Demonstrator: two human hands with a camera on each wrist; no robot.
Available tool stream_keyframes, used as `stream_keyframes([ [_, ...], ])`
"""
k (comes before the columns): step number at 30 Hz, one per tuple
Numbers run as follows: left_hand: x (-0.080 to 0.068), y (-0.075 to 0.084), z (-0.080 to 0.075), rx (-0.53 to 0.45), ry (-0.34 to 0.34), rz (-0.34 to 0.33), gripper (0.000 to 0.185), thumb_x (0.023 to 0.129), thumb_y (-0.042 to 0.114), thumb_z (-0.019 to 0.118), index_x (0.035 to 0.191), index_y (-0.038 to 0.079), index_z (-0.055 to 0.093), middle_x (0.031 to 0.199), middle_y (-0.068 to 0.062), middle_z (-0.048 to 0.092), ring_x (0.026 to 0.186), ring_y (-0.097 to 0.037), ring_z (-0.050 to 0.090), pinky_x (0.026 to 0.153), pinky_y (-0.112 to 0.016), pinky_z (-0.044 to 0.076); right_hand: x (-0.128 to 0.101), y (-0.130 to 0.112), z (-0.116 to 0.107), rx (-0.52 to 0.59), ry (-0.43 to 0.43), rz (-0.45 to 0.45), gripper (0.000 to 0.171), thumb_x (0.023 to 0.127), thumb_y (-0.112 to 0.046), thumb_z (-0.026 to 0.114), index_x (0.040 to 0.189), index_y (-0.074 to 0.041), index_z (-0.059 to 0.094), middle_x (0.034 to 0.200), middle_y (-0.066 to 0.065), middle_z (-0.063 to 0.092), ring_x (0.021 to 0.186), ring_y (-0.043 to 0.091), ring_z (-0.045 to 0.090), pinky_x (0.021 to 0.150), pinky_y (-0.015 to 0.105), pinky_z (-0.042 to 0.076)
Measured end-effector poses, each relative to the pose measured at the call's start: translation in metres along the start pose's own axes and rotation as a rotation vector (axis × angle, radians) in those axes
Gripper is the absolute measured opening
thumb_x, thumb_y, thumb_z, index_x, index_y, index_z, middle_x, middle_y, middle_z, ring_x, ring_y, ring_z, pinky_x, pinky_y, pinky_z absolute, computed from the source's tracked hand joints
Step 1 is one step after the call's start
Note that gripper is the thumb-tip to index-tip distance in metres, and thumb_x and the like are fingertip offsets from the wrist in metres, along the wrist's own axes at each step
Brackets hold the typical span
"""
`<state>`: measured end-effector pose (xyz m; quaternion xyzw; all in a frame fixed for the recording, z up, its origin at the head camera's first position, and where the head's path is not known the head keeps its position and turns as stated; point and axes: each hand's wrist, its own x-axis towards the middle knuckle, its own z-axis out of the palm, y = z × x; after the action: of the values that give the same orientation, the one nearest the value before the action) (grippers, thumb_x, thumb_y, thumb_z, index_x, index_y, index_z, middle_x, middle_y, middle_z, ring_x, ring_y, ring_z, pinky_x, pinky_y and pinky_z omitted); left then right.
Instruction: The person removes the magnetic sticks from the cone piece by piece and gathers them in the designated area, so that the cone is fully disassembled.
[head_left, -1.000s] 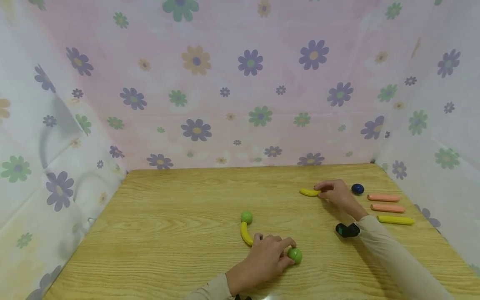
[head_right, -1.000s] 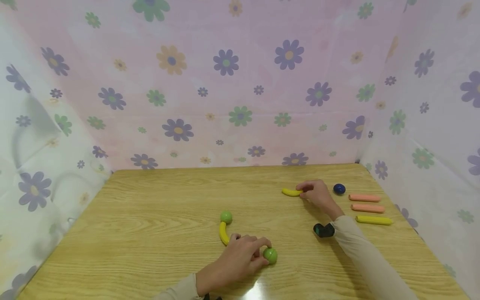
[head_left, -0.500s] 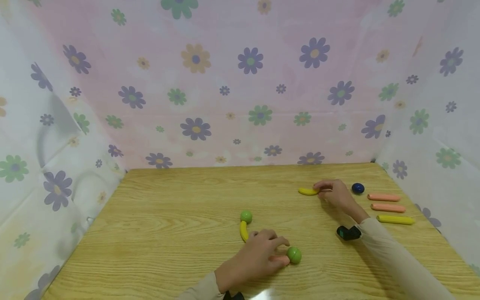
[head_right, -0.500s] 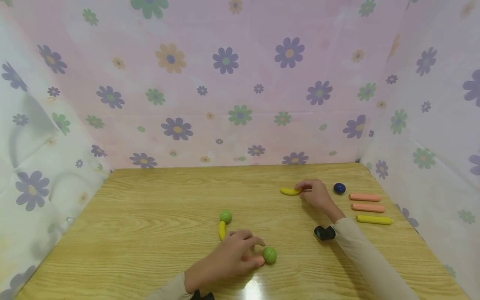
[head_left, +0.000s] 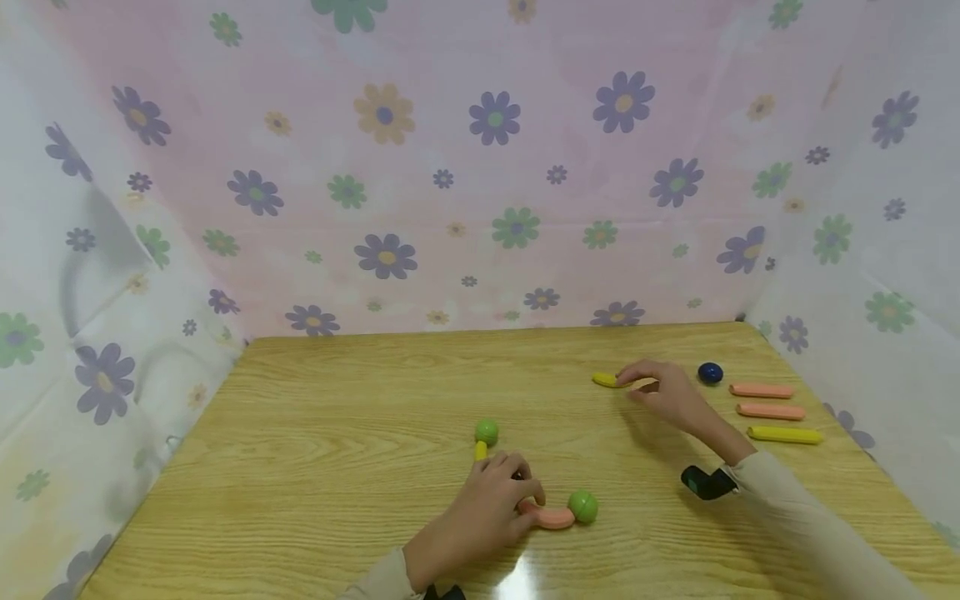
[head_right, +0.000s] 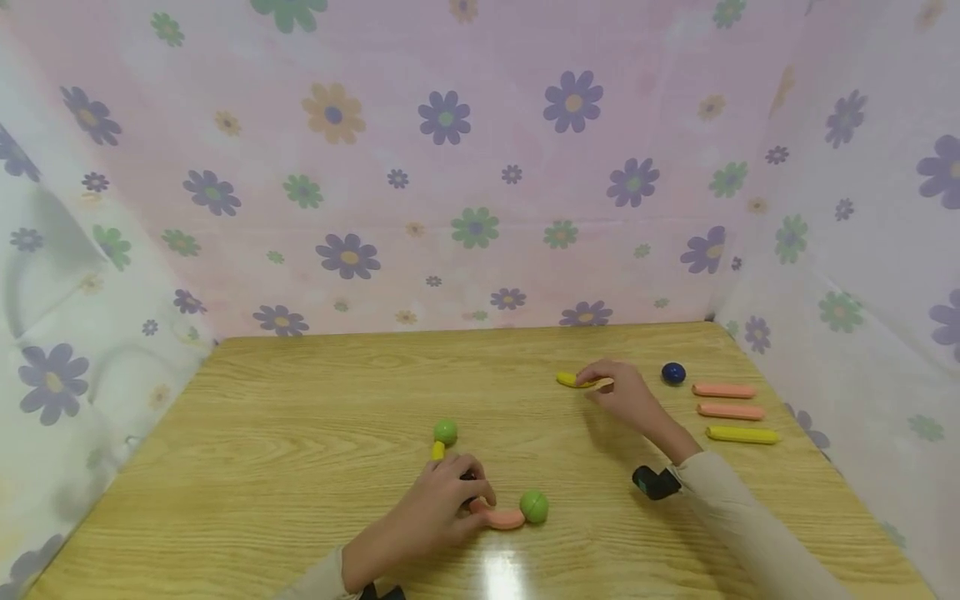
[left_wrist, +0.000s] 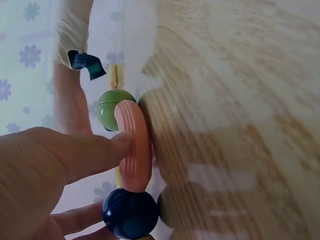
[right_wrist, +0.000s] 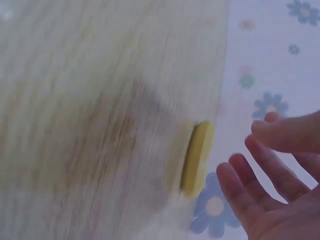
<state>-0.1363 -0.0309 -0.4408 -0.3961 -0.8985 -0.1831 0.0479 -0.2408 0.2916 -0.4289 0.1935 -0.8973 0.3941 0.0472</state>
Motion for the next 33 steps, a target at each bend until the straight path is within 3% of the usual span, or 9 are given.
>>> stream_keyframes([
  [7,-0.002,-0.001,0.002,-0.005,0.016,0.001,0.004,0.087,0.029,0.069,0.088,0.027,0.072,0.1,0.01,0.053,0.094,-0.008,0.046,0.09,-0.042,0.041,-0.021,-0.032,0.009,0.03,-0.135,-0.11,0.019,0.086,-0.002,0.067,0.105,-0.004,0.066,0.106,0.008,0.064,0.094,0.03,0.061,0.072,0.03,0.053],
  [13,-0.003,-0.001,0.002,-0.024,0.025,0.001,0.005,0.086,0.028,0.07,0.087,0.025,0.074,0.1,0.009,0.055,0.092,-0.008,0.045,0.085,-0.029,0.041,-0.038,-0.045,0.017,0.117,-0.221,-0.153,0.019,0.087,-0.004,0.067,0.106,-0.004,0.064,0.107,0.008,0.062,0.093,0.028,0.061,0.072,0.029,0.054],
  [18,-0.004,-0.001,0.003,-0.033,0.031,-0.009,0.006,0.087,0.029,0.069,0.087,0.025,0.074,0.102,0.008,0.056,0.093,-0.01,0.046,0.083,-0.028,0.041,-0.051,-0.051,0.025,0.211,-0.295,-0.176,0.022,0.087,-0.006,0.068,0.108,-0.004,0.063,0.106,0.012,0.062,0.093,0.027,0.061,0.071,0.031,0.054],
  [33,-0.002,0.0,0.005,-0.026,0.075,0.029,0.004,0.085,0.028,0.071,0.086,0.024,0.074,0.101,0.006,0.057,0.093,-0.011,0.047,0.083,-0.028,0.042,-0.073,-0.062,0.051,0.398,-0.398,-0.19,0.023,0.088,-0.009,0.067,0.11,-0.005,0.06,0.105,0.014,0.061,0.092,0.021,0.062,0.07,0.034,0.055],
])
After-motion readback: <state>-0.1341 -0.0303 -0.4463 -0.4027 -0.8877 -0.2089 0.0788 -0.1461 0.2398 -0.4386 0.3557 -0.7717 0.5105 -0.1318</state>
